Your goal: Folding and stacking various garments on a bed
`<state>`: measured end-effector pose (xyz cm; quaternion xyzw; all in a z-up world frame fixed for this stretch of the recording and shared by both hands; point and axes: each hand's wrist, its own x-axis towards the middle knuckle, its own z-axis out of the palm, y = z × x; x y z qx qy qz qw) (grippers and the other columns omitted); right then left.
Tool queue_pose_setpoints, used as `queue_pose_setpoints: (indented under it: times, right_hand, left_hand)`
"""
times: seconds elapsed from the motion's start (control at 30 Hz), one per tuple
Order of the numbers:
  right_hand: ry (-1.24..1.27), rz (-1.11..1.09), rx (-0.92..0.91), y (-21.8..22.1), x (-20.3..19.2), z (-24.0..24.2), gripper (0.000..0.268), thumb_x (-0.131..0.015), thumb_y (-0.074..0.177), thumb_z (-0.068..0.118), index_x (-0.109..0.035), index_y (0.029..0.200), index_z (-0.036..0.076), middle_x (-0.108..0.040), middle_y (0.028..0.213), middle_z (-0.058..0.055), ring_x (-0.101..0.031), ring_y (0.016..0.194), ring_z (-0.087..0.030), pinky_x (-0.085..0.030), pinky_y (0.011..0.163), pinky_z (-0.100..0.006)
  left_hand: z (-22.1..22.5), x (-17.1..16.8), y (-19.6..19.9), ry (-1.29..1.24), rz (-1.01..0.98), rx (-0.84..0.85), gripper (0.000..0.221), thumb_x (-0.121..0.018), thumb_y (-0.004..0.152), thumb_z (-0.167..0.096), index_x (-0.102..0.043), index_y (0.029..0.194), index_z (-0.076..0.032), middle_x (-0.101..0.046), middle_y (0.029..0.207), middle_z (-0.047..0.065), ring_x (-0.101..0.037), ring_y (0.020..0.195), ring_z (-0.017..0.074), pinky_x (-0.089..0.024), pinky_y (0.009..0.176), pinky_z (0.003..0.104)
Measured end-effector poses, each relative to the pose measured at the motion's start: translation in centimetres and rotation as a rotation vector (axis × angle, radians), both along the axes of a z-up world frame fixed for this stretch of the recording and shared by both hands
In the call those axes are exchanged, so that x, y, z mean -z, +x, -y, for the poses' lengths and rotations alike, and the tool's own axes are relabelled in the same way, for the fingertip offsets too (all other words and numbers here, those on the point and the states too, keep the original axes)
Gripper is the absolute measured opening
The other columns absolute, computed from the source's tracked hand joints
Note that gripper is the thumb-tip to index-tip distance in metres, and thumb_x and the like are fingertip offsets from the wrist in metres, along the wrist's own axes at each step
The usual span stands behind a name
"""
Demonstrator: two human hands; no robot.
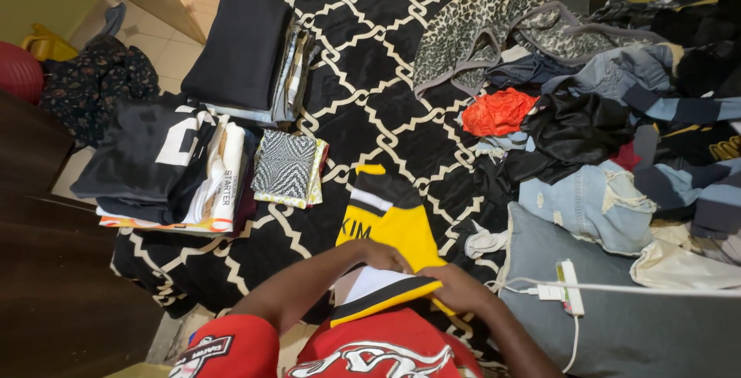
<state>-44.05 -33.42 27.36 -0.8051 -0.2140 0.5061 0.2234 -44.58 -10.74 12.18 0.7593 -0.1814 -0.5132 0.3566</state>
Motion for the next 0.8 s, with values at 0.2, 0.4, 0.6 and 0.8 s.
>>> queue_pose_setpoints:
  times: [0.2,0.4,0.6,0.8]
  right_hand:
    - [0.308,0.301,0.326,9.6,7.0,-1.0,0.036,-0.058,0.090,0.014,-0.077,0.120,0.015,-0.075,0.120,-0.023,-0.067,0.117,-0.042,-0.048,0.105,-0.049]
    - [-0.163,0.665,0.612,15.0,20.3,0.4,0.062,-0.065,0.090,0.052,-0.049,0.146,0.029,-0.057,0.146,-0.008,-0.059,0.130,-0.032,-0.046,0.104,-0.051]
    - [-0.090,0.426,0.683,10.7,20.8,0.4,0.065,-0.068,0.092,0.038,-0.047,0.148,0.012,-0.047,0.149,-0.022,-0.053,0.137,-0.041,-0.050,0.106,-0.053]
    - [-0.112,0.406,0.805,7.7,26.4,1.6,0.085,-0.072,0.089,0.034,-0.027,0.156,0.007,-0.035,0.147,-0.029,-0.040,0.140,-0.049,-0.045,0.108,-0.061]
  left_hand:
    - [-7.1,23.3,3.2,-0.857,0.272,-0.083,0.081,-0.079,0.068,-0.032,-0.058,0.136,0.005,-0.065,0.125,0.025,-0.059,0.121,0.0384,-0.046,0.107,0.050]
    - [-11.3,5.8,0.6,-0.577,-0.662,-1.269,0.073,-0.044,0.107,-0.056,-0.039,0.158,-0.005,-0.053,0.150,0.025,-0.056,0.132,0.0451,-0.047,0.108,0.058]
    - [-10.2,8.2,-0.8,-0.258,-0.271,-1.374,0.067,-0.076,0.094,-0.055,-0.062,0.140,-0.009,-0.068,0.127,0.020,-0.069,0.115,0.0328,-0.063,0.090,0.045]
    - [-7.7,10.7,-1.0,-0.201,0.080,-1.545,0.039,-0.070,0.098,-0.048,-0.077,0.112,-0.012,-0.072,0.091,0.007,-0.072,0.082,0.0228,-0.060,0.070,0.038]
